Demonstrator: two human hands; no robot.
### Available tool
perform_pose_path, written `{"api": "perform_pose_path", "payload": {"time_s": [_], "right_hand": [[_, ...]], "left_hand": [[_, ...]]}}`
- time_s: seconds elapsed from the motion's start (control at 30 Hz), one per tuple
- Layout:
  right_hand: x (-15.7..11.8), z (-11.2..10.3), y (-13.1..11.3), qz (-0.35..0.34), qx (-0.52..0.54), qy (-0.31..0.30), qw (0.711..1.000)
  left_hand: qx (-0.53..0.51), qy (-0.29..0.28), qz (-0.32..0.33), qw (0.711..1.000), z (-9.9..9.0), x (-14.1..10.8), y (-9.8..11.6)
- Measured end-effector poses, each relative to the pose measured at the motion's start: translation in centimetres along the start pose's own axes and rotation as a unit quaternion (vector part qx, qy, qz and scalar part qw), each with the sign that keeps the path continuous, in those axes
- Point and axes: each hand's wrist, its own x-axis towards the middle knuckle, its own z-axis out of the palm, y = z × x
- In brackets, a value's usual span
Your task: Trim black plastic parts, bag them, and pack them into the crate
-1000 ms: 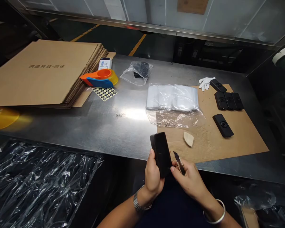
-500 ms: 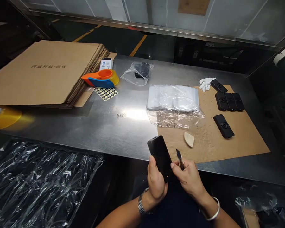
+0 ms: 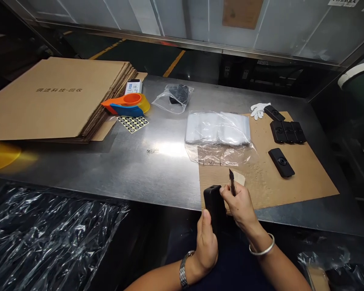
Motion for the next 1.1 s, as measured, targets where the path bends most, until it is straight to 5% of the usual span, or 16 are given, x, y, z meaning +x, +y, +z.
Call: {"api": "perform_pose_path", "payload": {"time_s": [0.23,0.57,0.73,0.93,1.1], "right_hand": [[0.6,-0.7,-0.4,0.050,0.159,-0.025,0.986],[-0.4,-2.2,0.7,0.000,0.057,-0.039,0.998],[-0.4,-1.7,0.0,-0.013,-0.003,-0.019,1.000],[0.0,-0.7,-0.8,-0.018,-0.093,-0.005,0.996],[-0.8,-1.3,0.0,-0.018,-0.050,-0.099,0.994]], "left_hand": [[-0.085,-0.030,-0.120,0.989,1.0,-0.3,1.8],[-0.124,-0.062,-0.184,0.973,1.6,0.0,3.2],[-0.118,-0.036,-0.163,0.979,1.5,0.3,2.6],[-0.078,-0.004,-0.045,0.996,0.8,0.5,0.8],[-0.111,-0.033,-0.066,0.991,1.2,1.0,2.1]]}}
